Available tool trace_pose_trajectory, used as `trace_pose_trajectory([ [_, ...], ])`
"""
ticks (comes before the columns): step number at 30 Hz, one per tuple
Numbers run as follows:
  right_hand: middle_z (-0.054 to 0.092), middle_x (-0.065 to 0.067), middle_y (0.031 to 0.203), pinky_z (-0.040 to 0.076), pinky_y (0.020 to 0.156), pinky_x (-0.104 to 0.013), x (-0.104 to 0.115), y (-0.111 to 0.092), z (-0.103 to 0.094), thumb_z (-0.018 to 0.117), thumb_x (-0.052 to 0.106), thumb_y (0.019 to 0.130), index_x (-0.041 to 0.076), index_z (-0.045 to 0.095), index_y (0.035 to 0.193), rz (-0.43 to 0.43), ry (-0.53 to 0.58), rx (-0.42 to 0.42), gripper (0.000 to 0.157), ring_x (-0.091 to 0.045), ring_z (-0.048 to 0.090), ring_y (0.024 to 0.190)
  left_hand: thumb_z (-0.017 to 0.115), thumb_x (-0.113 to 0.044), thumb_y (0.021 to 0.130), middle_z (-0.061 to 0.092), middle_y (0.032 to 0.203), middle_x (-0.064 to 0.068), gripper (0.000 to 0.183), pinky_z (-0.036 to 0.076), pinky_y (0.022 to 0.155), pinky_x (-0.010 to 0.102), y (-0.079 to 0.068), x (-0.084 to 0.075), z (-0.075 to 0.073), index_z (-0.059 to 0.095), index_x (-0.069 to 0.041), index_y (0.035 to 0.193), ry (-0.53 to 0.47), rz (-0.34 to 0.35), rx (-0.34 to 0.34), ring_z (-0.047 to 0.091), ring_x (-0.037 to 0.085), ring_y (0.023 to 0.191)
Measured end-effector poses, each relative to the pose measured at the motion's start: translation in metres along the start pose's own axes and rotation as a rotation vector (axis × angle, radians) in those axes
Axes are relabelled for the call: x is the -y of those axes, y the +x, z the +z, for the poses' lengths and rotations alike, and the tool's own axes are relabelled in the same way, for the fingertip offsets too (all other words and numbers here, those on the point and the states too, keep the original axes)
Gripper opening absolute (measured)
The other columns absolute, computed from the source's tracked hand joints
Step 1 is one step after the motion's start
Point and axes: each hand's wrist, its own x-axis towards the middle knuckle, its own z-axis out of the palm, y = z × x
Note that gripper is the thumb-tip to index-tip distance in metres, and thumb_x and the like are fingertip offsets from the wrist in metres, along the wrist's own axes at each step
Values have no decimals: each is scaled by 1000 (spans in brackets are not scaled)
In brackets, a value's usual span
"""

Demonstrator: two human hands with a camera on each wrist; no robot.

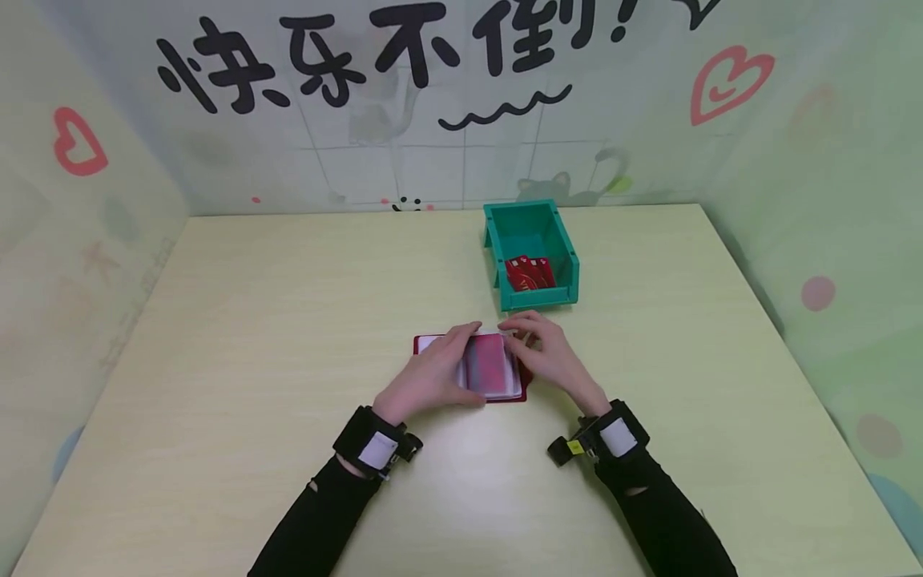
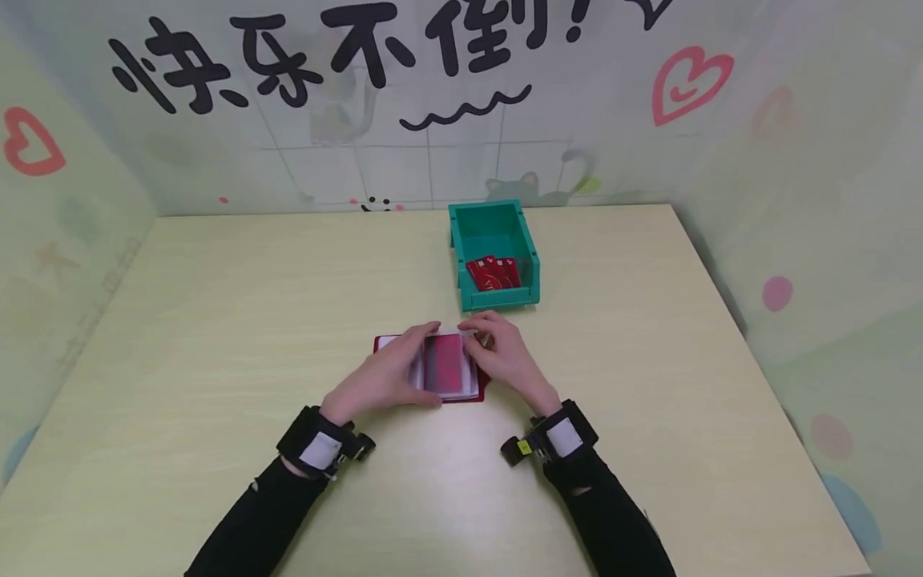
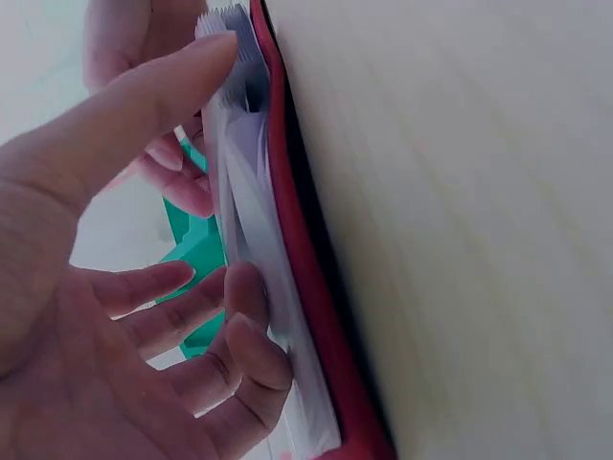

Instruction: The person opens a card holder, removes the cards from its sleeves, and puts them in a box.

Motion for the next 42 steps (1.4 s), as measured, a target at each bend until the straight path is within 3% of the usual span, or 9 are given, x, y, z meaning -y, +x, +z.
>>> trace_pose_trajectory([
  [5,63,-19,127,49,81,-29,0,-2,0,63,12,96,1,66,127,67,37,39,33,-27,58,99,89,-34,75,44,150,11,106,54,101,43,1,6,-3,27,-10,158,-62,13,0,54,25,121],
  [12,60,-19,125,47,94,-46,8,-1,4,63,9,94,0,72,117,16,19,7,26,-34,49,119,82,-43,82,48,143,10,98,55,78,28,6,14,-9,28,-9,157,-162,23,0,55,19,102],
  [15,62,-17,118,43,98,-50,15,-2,8,64,7,93,0,74,111,-39,-3,5,22,-34,46,121,75,-41,90,47,142,14,87,56,78,29,8,18,-11,29,-8,156,-225,25,11,59,22,102],
  [19,68,-13,109,44,92,-43,23,-4,18,68,10,92,3,76,108,-103,-33,45,20,-29,51,111,59,-34,102,46,139,19,64,57,91,37,9,23,-16,35,-4,154,-324,16,8,62,31,113],
  [23,70,-10,105,44,86,-35,28,-4,31,74,15,90,5,76,111,-111,-104,58,24,-24,55,101,52,-28,105,45,140,22,54,58,89,41,6,26,-18,41,-2,151,-418,-39,-25,61,40,123],
  [27,68,-9,104,43,85,-35,30,-4,38,78,20,88,6,74,117,-72,-168,56,33,-22,54,98,51,-20,102,48,145,23,50,58,88,40,1,32,-20,45,-1,147,-490,-108,-63,59,41,126],
  [31,66,-10,106,44,89,-40,33,-4,40,78,24,88,6,71,123,-30,-198,73,40,-23,54,101,53,-19,102,56,140,23,45,57,86,34,-5,40,-20,51,0,143,-514,-149,-84,63,32,113],
  [37,63,-10,107,40,92,-43,36,-2,43,75,27,91,8,71,123,19,-222,96,38,-23,52,103,67,-17,97,72,110,21,46,54,70,23,-12,48,-24,57,2,137,-582,-269,-128,66,13,82],
  [42,61,-9,105,38,92,-44,41,0,48,73,29,92,11,74,115,58,-262,98,30,-24,50,103,71,-13,94,76,104,22,52,58,74,26,-16,53,-29,52,5,138,-632,-377,-104,71,13,80],
])
